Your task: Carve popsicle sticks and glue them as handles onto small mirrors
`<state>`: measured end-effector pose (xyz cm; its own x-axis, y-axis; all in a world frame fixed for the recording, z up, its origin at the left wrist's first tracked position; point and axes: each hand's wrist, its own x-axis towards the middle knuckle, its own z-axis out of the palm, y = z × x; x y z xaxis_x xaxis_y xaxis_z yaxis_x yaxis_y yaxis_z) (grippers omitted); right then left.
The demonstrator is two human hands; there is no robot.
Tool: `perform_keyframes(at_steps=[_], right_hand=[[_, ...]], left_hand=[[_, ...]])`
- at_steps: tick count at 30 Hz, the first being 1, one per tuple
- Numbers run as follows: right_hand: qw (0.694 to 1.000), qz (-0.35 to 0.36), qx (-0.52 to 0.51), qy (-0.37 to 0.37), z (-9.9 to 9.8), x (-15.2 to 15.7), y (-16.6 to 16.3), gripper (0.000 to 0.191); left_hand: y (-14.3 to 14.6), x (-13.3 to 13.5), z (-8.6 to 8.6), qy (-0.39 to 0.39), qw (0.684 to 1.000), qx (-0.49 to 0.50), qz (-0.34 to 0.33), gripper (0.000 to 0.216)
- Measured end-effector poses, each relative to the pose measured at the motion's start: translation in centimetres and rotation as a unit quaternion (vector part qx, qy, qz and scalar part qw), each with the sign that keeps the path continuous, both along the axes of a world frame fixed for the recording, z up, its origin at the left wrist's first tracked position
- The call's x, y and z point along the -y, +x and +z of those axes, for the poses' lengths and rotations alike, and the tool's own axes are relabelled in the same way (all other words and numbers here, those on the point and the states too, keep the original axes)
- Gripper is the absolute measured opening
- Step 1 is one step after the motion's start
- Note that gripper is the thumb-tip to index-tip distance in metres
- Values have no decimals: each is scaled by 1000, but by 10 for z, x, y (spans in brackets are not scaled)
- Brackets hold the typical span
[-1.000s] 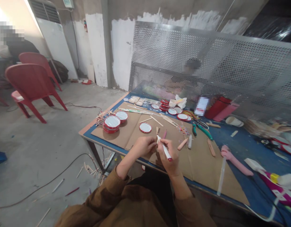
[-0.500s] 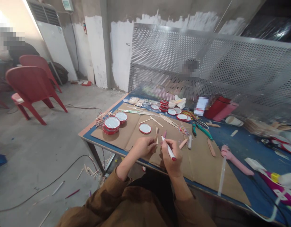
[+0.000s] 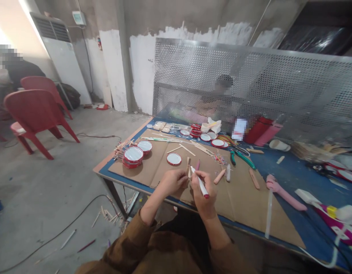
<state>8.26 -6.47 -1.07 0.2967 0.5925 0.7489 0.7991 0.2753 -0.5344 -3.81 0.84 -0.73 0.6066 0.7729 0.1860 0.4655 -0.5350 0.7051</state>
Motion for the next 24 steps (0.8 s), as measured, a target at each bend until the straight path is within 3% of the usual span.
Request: perform_keyframes(at_steps=[12, 20, 24], right_hand=[[998, 20, 53, 2, 0, -2, -2, 11], [1000, -23, 11, -6, -3, -2, -2, 12], [1000, -4, 25, 7, -3, 0, -2, 12]], left_hand=[[-1, 0, 1, 8, 1000, 7, -10, 20], [-1, 1, 3, 15, 1000, -10, -3, 20], [0, 0, 1, 11, 1000, 3, -5, 19]])
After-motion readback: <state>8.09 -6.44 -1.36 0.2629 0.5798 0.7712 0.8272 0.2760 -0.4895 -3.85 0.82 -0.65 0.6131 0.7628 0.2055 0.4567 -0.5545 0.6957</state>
